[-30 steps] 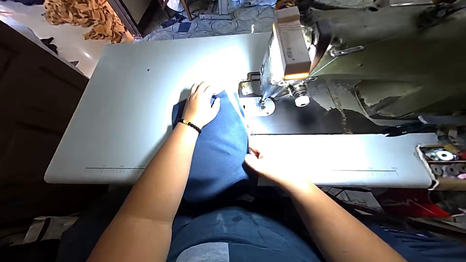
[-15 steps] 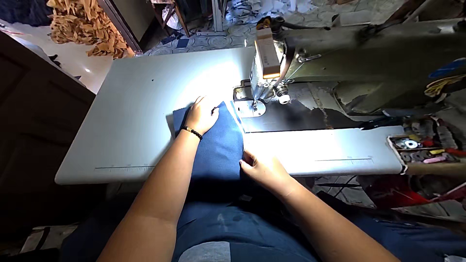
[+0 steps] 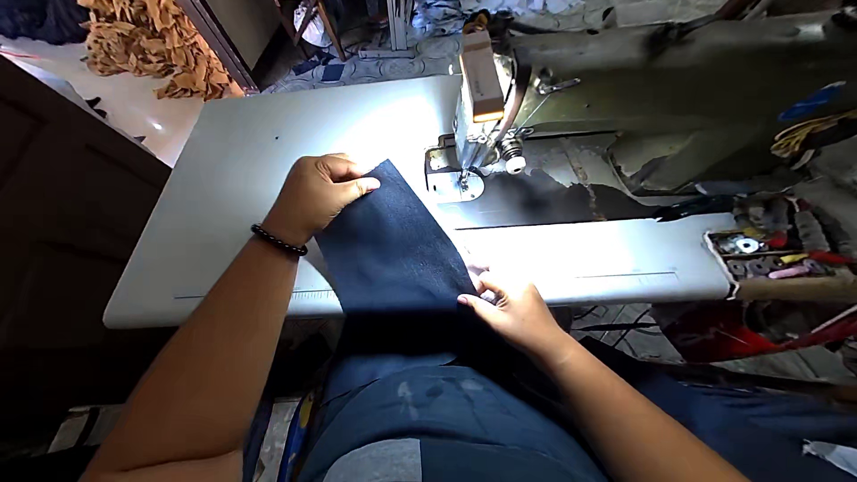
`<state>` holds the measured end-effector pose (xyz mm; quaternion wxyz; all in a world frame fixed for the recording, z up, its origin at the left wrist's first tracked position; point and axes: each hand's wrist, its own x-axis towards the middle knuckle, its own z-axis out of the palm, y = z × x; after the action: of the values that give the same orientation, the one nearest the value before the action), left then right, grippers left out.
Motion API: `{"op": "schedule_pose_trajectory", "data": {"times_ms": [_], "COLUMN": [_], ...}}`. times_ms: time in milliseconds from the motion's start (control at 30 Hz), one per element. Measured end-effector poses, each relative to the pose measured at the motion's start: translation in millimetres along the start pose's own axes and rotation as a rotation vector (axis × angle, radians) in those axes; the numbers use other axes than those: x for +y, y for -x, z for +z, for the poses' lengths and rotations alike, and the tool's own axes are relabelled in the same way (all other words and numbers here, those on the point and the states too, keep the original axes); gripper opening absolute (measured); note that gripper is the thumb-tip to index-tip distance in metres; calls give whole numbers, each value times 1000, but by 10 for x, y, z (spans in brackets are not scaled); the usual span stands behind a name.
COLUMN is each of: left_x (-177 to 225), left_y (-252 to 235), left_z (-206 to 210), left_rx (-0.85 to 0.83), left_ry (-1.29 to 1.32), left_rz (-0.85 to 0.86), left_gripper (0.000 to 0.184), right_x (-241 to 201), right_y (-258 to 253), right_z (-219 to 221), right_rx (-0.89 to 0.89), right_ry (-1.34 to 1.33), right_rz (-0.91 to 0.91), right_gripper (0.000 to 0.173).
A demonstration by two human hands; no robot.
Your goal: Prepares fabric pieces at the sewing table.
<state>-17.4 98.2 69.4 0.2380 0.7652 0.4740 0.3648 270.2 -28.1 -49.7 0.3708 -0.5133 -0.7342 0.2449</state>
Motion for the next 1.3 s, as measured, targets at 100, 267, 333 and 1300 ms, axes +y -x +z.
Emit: {"op": "schedule_pose_trajectory", "data": {"times_ms": [100,267,333,1300], "left_x": [98,69,50,-75], "left_y": [19,78,102,227], "left_z": [-90,-184,-201,-201], "left_rx": [-6,-36,-25,43], "left_ry": [33,36,39,-45], "left_rz": [-7,37,69,-43], "left_gripper": [6,12,10,40], "right_x": [-19,-12,-18,-177], "right_y": [-3,3,-46,-551], "right_z": [3,-5,-59,-206], "right_rx": [-3,28,-10,-541], "right_ry": [-78,8,20,72], "right_rz": [44,45,82,66], "right_gripper": [24,25,25,18]}}
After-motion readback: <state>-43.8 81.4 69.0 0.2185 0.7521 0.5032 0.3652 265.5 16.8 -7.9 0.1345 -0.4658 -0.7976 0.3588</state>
